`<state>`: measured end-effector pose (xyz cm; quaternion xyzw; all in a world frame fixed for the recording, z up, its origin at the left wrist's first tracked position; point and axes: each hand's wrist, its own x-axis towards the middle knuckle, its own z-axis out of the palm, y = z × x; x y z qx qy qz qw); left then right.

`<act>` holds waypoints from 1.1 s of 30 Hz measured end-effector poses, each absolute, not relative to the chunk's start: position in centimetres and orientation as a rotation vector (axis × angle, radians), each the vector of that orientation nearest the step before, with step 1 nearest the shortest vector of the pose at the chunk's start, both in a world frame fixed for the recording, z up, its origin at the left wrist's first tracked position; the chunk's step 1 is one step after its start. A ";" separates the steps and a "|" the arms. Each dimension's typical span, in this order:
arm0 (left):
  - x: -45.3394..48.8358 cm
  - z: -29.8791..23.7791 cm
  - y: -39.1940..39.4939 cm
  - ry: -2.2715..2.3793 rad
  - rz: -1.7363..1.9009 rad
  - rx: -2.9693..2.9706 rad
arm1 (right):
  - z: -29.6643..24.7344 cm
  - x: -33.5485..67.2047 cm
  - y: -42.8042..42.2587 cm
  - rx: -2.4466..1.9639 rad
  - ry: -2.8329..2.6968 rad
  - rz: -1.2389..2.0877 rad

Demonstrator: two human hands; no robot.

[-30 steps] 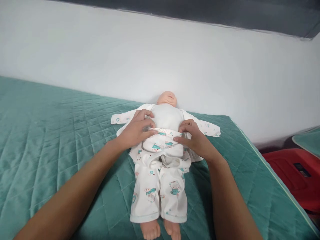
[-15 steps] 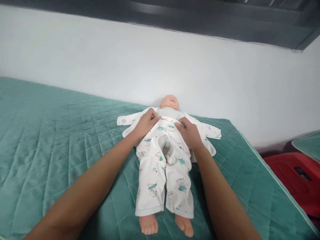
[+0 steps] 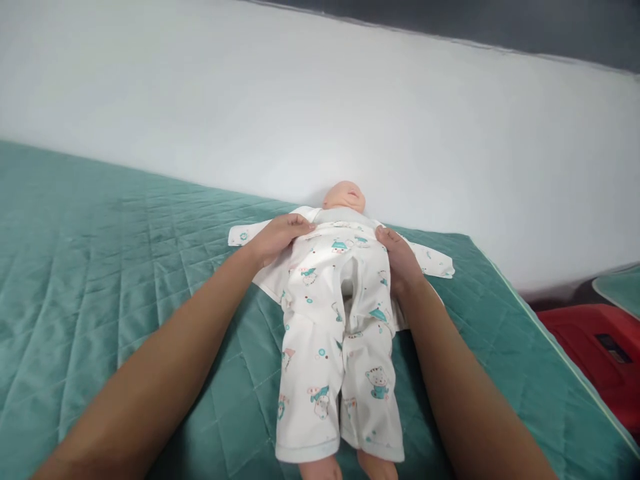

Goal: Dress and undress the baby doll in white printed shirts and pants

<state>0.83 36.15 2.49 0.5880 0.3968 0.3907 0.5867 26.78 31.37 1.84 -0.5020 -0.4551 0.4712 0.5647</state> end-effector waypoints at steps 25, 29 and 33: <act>0.4 0.8 34.5 1.384 1.010 1.701 | 1.1 28.8 27.8 -1.585 -1.397 0.626; 0.7 0.9 34.8 1.429 0.904 1.843 | 0.9 28.8 27.6 -1.439 -1.322 0.879; 0.2 1.5 34.4 1.374 0.817 1.923 | 1.0 28.8 27.4 -1.341 -1.254 1.029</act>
